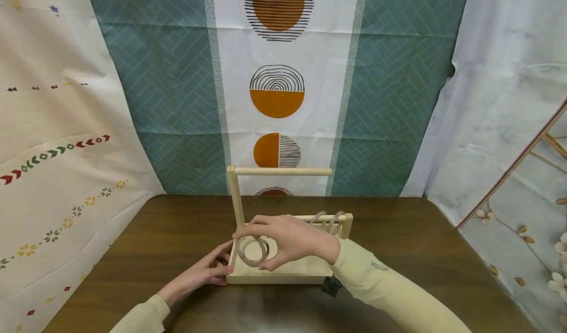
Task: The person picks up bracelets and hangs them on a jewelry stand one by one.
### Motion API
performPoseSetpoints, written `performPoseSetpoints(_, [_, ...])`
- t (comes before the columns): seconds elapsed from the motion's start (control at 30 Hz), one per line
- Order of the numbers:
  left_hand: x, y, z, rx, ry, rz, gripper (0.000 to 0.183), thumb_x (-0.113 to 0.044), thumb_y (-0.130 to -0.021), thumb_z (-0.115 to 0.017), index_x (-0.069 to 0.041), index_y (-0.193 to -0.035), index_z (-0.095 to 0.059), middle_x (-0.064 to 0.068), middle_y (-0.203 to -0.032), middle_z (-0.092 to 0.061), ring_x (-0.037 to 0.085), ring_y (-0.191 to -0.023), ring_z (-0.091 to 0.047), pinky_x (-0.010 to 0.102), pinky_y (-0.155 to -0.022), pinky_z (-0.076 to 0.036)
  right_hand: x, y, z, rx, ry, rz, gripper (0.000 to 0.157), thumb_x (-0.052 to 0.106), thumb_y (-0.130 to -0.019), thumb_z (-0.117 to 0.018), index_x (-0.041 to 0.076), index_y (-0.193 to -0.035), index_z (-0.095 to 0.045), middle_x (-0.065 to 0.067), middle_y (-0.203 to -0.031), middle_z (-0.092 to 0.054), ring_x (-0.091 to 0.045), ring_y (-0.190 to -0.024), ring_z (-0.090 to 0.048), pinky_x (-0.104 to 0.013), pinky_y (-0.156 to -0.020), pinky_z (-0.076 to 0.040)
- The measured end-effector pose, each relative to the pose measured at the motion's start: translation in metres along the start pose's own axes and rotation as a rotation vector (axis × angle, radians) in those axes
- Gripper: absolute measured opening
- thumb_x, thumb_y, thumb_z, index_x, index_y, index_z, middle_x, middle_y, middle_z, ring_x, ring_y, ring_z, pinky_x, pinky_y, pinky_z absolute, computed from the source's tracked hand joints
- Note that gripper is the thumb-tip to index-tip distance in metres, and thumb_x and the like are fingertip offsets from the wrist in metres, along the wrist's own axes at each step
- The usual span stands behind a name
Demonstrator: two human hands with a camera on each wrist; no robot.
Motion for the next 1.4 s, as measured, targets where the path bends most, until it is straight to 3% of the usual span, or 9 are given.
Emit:
performPoseSetpoints(0.2, [-0.001,-0.001,0.0,0.0,0.002,-0.001,0.078,-0.021,-0.099,-0.059,-0.011,-0.159,-0.011,0.021,-0.128,-0.036,0.02,-0.102,-0.055,0.041,-0.082,-0.058,-0.003,0.007,0.016,-0.08,-0.034,0.004,0.072,0.036,-0.079,-0.08,0.031,-0.144,-0.049,0.011,-0.125,-0.059,0.0,-0.097,-0.058,-0.016,-0.08,-0.05])
performPoseSetpoints(0.43, [-0.001,-0.001,0.001,-0.009,0.009,0.005,0.078,-0.021,-0.098,-0.06,-0.011,-0.159,-0.012,0.021,-0.128,-0.036,0.02,-0.102,-0.054,0.042,-0.083,-0.058,-0.011,0.015,0.035,-0.158,-0.032,-0.025,0.072,0.035,-0.078,-0.081,0.031,-0.144,-0.051,0.012,-0.12,-0.058,0.0,-0.09,-0.052,-0.014,-0.072,-0.045])
performPoseSetpoints(0.77, [-0.002,-0.001,0.0,-0.016,-0.008,0.007,0.079,-0.021,-0.098,-0.061,-0.01,-0.159,-0.012,0.021,-0.127,-0.037,0.019,-0.101,-0.053,0.04,-0.082,-0.058,-0.019,0.027,0.066,-0.314,-0.029,-0.041,0.074,0.03,-0.075,-0.086,0.029,-0.142,-0.053,0.007,-0.118,-0.057,-0.005,-0.093,-0.056,-0.018,-0.074,-0.047])
performPoseSetpoints(1.1, [0.0,-0.001,0.001,-0.024,-0.013,0.019,0.079,-0.021,-0.097,-0.061,-0.011,-0.159,-0.013,0.02,-0.127,-0.038,0.019,-0.1,-0.054,0.039,-0.081,-0.059,-0.033,0.041,0.084,-0.393,-0.021,-0.122,0.073,0.028,-0.075,-0.085,0.027,-0.142,-0.053,0.006,-0.117,-0.056,-0.007,-0.096,-0.056,-0.025,-0.081,-0.051])
performPoseSetpoints(1.4, [0.002,-0.002,0.001,-0.027,-0.003,0.023,0.079,-0.022,-0.098,-0.061,-0.013,-0.159,-0.012,0.02,-0.127,-0.038,0.02,-0.1,-0.055,0.04,-0.081,-0.059,-0.039,0.051,0.093,-0.486,-0.069,-0.135,0.074,0.02,-0.074,-0.085,0.018,-0.14,-0.053,-0.005,-0.126,-0.054,-0.014,-0.099,-0.056,-0.03,-0.083,-0.054])
Point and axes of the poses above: each hand's wrist, its own y-axis away from the middle knuckle, its own z-axis out of the back of the hand, x = y × z, the point moved 9 cm from there along -y, towards the middle knuckle
